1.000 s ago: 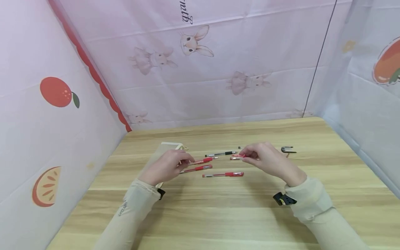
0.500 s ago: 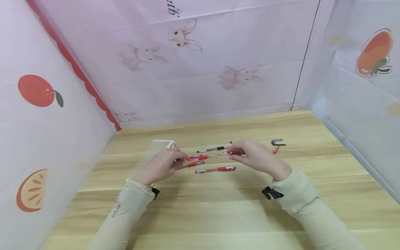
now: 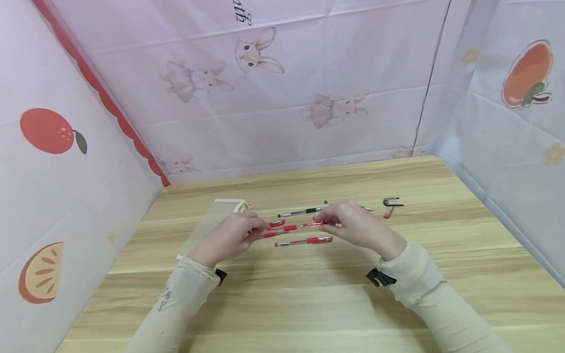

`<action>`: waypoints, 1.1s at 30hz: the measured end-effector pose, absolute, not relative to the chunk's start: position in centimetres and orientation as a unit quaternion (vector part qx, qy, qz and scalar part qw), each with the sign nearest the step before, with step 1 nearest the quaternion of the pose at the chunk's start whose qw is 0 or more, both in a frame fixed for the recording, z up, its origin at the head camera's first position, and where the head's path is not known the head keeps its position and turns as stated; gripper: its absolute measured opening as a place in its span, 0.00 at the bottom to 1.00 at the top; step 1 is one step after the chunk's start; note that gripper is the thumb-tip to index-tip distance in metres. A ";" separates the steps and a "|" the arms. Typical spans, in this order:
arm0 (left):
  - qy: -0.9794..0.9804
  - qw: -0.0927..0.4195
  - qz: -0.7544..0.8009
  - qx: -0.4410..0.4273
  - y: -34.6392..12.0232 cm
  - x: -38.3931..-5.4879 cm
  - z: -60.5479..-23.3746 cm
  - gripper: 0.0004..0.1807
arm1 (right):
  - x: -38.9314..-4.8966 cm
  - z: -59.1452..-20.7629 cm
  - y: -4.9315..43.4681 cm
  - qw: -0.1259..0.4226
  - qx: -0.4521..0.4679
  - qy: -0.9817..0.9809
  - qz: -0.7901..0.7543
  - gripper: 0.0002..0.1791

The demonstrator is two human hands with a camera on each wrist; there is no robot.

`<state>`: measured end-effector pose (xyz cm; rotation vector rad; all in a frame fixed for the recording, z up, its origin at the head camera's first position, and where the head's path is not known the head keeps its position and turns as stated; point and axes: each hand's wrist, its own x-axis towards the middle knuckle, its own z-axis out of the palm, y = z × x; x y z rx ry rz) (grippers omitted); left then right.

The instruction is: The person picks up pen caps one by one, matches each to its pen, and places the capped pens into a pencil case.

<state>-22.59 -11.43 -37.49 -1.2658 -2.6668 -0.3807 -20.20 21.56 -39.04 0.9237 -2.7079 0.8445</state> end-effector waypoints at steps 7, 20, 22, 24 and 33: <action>-0.880 0.108 -0.115 -0.449 -11.0 -22.6 -37.7 0.12 | -20.0 -39.1 21.0 0.050 0.298 -0.908 0.291 0.10; -0.878 0.104 -0.112 -0.453 -10.2 -22.4 -38.6 0.13 | -20.0 -39.6 20.4 0.050 0.318 -0.905 0.278 0.08; -0.878 0.105 -0.109 -0.454 -10.2 -22.4 -38.7 0.13 | -20.0 -39.7 20.4 0.049 0.318 -0.905 0.279 0.08; -0.877 0.105 -0.107 -0.455 -10.1 -22.4 -38.8 0.13 | -20.0 -39.8 20.4 0.050 0.320 -0.905 0.277 0.08; -0.885 0.092 -0.105 -0.444 -9.9 -22.3 -38.9 0.12 | -20.2 -39.9 20.2 0.054 0.317 -0.906 0.274 0.08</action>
